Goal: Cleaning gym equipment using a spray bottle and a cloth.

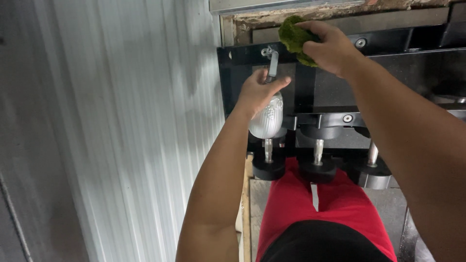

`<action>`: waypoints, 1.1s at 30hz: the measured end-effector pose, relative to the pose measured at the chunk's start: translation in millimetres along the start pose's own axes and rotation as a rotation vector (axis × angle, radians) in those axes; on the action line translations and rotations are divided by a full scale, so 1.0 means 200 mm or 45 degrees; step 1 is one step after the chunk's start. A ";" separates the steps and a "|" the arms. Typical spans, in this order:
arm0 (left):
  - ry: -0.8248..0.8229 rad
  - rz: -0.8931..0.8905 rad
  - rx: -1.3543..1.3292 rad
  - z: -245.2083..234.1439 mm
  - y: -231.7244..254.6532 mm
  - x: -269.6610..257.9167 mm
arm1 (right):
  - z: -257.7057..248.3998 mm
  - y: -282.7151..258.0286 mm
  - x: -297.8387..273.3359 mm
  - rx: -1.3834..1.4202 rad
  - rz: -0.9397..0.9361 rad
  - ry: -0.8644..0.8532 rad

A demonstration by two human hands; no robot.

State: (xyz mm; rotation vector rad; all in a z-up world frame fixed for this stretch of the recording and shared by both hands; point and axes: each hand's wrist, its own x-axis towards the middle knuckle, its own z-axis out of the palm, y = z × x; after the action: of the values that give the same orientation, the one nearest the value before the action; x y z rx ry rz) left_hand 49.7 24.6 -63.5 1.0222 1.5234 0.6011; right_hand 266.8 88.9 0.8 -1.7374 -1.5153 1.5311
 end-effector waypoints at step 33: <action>0.206 -0.021 -0.190 -0.23 -0.10 -0.33 | 0.51 -0.13 0.12 -1.381 -0.757 -0.078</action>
State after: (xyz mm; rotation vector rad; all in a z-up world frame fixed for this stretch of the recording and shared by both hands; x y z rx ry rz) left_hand -2.7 -33.8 -36.7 0.8634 1.5995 0.7895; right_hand 163.0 82.5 -24.4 -1.3777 -2.8492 0.4314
